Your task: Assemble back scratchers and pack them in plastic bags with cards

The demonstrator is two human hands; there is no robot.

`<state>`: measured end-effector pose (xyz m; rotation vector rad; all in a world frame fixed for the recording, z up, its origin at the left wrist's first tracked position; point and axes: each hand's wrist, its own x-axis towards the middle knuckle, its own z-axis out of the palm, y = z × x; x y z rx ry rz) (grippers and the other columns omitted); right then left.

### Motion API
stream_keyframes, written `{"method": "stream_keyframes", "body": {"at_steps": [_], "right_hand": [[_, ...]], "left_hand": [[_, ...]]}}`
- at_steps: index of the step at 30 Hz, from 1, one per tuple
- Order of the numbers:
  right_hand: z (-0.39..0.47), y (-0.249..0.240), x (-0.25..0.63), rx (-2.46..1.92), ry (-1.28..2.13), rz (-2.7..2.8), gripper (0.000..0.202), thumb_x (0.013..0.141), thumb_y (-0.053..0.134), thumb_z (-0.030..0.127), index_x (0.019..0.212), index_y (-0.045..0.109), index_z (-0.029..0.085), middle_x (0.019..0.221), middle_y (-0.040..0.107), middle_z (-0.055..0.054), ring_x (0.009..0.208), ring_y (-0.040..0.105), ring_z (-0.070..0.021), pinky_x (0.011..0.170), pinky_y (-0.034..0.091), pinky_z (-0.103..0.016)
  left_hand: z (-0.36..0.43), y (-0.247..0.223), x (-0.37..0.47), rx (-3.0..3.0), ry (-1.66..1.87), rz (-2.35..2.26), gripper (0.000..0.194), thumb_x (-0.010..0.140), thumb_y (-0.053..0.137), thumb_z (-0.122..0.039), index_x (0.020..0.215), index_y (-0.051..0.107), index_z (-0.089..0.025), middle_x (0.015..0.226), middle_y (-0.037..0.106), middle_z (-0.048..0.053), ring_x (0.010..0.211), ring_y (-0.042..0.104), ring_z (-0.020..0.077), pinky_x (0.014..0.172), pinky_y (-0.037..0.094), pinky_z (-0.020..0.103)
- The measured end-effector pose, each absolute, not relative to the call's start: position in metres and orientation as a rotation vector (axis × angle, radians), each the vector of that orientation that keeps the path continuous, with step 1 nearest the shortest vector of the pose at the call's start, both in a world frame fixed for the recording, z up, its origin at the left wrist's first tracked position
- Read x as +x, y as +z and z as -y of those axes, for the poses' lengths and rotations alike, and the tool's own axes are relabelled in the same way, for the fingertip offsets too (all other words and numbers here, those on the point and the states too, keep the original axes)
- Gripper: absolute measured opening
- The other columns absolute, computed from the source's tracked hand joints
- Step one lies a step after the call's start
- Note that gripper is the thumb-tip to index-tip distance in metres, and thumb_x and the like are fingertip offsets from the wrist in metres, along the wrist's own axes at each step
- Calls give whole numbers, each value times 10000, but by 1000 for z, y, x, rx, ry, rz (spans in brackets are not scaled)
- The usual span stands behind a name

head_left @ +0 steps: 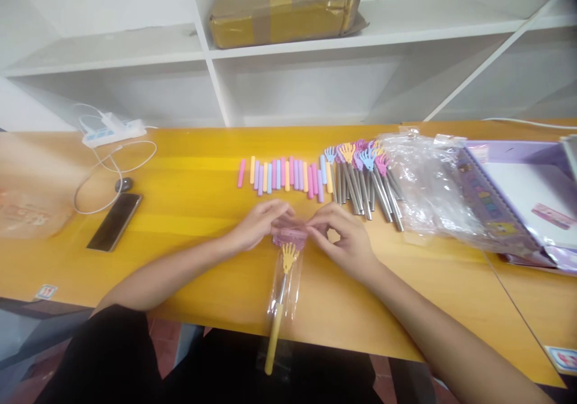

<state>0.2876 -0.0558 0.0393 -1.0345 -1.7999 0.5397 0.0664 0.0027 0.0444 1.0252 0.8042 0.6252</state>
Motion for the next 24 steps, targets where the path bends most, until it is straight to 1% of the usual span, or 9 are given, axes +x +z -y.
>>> {"method": "stream_keyframes", "body": {"at_steps": [4, 9, 12, 16, 20, 24], "right_hand": [[57, 37, 289, -954, 552, 1879, 97, 982, 657, 211, 1044, 722, 245, 950, 612, -39, 649, 571, -111, 618, 539, -306], [59, 33, 291, -919, 518, 1958, 144, 961, 664, 173, 1076, 697, 254, 987, 608, -46, 681, 579, -123, 644, 555, -317], [59, 34, 293, -884, 461, 2007, 173, 947, 675, 160, 1092, 686, 253, 996, 607, -50, 732, 600, -134, 656, 558, -312], [59, 36, 294, -819, 344, 2124, 205, 936, 678, 145, 1111, 675, 253, 982, 614, -51, 827, 634, -158, 681, 558, -306], [62, 36, 294, -813, 307, 2210, 215, 950, 647, 141, 1134, 671, 251, 1002, 614, -57, 804, 622, -149, 669, 546, -295], [63, 36, 294, -821, 276, 2230, 214, 953, 633, 126, 1133, 678, 232, 1007, 603, -60, 777, 599, -137, 661, 523, -281]], "left_hand": [[-4, 41, 66, 1098, 530, -795, 502, 904, 730, -629, 988, 702, -135, 1007, 762, 124, 928, 753, 199, 819, 593, 310], [-5, 43, 62, 1328, 410, -791, 475, 951, 655, -625, 999, 712, -155, 1018, 741, 89, 923, 710, 190, 801, 553, 296], [-5, 49, 60, 1460, 384, -778, 436, 977, 622, -591, 1012, 712, -165, 1016, 738, 71, 922, 694, 182, 814, 523, 286], [-5, 57, 60, 1586, 383, -789, 391, 998, 592, -537, 985, 723, -169, 994, 740, 61, 917, 683, 183, 814, 499, 280], [-7, 61, 58, 1634, 291, -774, 381, 1022, 560, -509, 1034, 767, -189, 1076, 770, 71, 1020, 698, 207, 893, 514, 299], [-9, 62, 55, 1636, 244, -735, 405, 1013, 578, -538, 1086, 782, -196, 1130, 783, 78, 1076, 712, 231, 941, 531, 320]]}}
